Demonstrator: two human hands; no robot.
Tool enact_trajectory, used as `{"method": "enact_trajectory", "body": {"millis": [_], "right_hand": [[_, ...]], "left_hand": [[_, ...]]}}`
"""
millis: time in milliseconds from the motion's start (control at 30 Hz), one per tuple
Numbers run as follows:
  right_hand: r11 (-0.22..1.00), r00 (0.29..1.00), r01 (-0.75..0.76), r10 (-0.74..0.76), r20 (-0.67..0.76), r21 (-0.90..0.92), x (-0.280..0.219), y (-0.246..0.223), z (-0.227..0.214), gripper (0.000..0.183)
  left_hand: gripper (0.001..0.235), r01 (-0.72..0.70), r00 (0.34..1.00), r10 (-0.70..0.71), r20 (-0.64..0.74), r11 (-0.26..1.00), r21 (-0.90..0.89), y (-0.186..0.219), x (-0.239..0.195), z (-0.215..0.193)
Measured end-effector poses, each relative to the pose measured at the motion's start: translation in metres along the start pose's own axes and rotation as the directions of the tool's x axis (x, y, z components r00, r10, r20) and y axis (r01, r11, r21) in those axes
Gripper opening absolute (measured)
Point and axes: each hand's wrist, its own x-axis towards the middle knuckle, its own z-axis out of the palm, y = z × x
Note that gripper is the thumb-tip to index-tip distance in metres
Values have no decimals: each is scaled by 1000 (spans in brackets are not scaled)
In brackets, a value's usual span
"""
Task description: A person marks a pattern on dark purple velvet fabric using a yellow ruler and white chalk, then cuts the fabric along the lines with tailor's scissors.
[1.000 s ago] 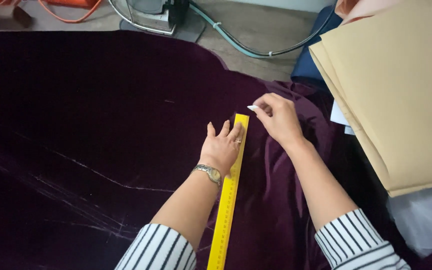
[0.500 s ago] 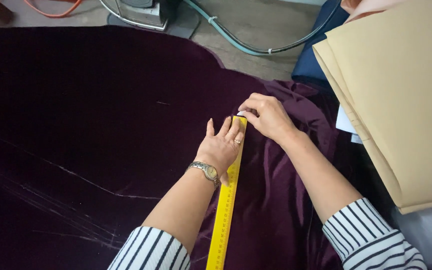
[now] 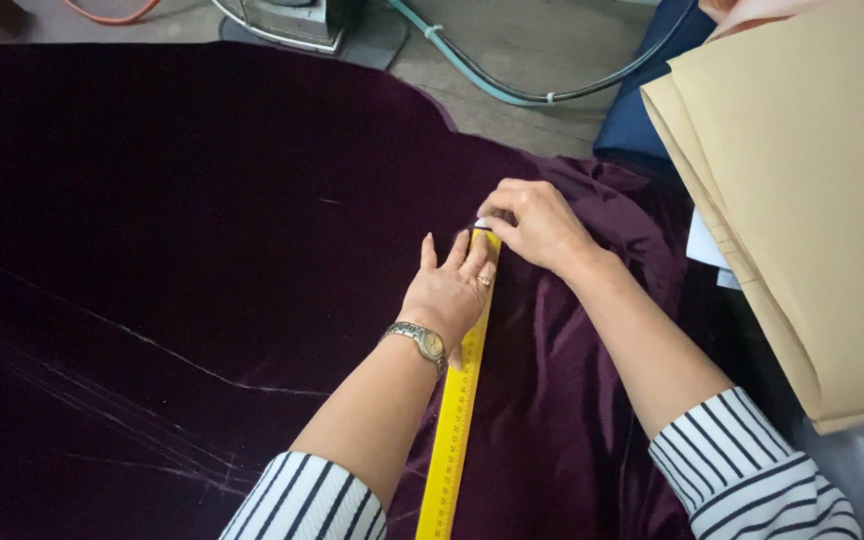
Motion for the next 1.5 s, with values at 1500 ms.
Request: {"method": "enact_trajectory", "body": {"millis": [1500], "right_hand": [[542, 729, -493, 684, -17, 680, -268, -130, 2, 5]], "left_hand": [[42, 572, 690, -673, 266, 280, -771, 168, -218, 215]]}}
